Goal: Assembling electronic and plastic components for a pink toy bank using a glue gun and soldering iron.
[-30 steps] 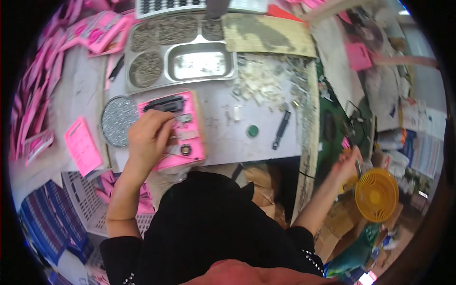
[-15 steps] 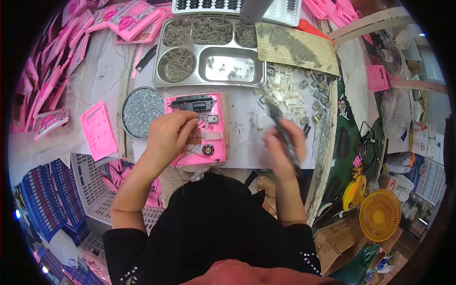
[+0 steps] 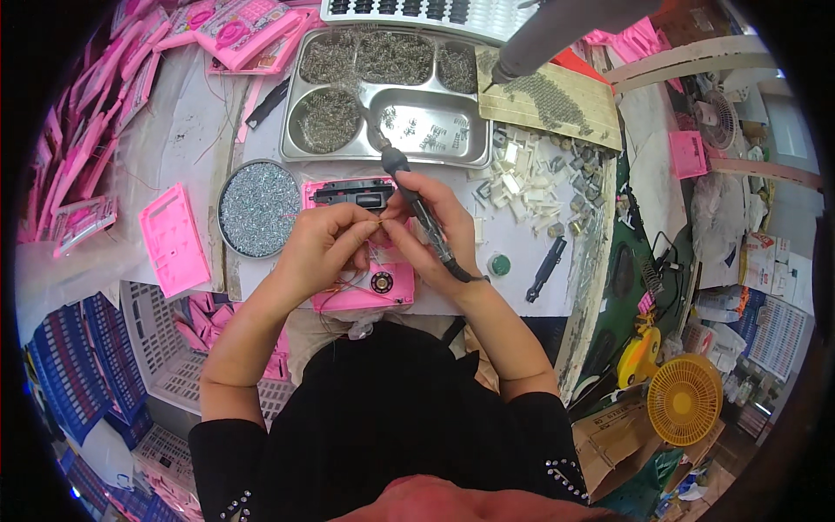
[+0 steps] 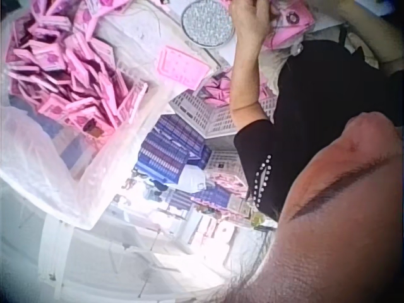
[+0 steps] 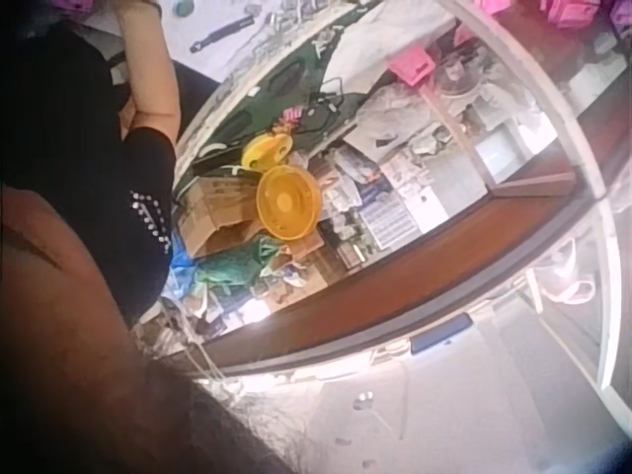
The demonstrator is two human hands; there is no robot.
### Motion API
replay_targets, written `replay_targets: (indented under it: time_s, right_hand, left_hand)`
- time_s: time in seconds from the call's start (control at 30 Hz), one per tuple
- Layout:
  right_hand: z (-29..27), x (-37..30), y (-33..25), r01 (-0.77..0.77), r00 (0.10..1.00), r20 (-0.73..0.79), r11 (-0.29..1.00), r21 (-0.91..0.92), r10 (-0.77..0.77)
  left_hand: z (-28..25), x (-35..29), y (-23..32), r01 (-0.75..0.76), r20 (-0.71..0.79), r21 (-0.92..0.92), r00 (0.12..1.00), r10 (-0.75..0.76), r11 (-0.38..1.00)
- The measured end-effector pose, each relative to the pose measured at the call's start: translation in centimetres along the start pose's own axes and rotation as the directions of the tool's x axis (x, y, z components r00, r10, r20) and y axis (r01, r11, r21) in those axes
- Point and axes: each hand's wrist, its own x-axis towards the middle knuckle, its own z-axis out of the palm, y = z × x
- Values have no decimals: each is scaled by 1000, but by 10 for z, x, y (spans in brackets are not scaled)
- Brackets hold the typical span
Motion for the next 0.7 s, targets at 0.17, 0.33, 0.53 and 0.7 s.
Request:
replay_targets:
  time_s: [0.17, 0.33, 0.53, 0.7]
  right_hand:
    - [12, -8, -2, -2, 995, -104, 997, -77, -6]
    - [7, -17, -8, 122, 972, -161, 956, -266, -169]
    - [-54, -53, -34, 59, 981, -156, 943, -327, -116]
    - [-67, -63, -40, 63, 987, -123, 947, -314, -106]
  left_hand:
    - [8, -1, -5, -24, -114, -121, 993, 10, 992]
    - [15, -1, 3, -245, -191, 399, 920, 341, 884]
    - [21, 12, -2, -342, -72, 738, 817, 572, 582]
    - [29, 14, 3, -313, -17, 795, 845, 534, 520]
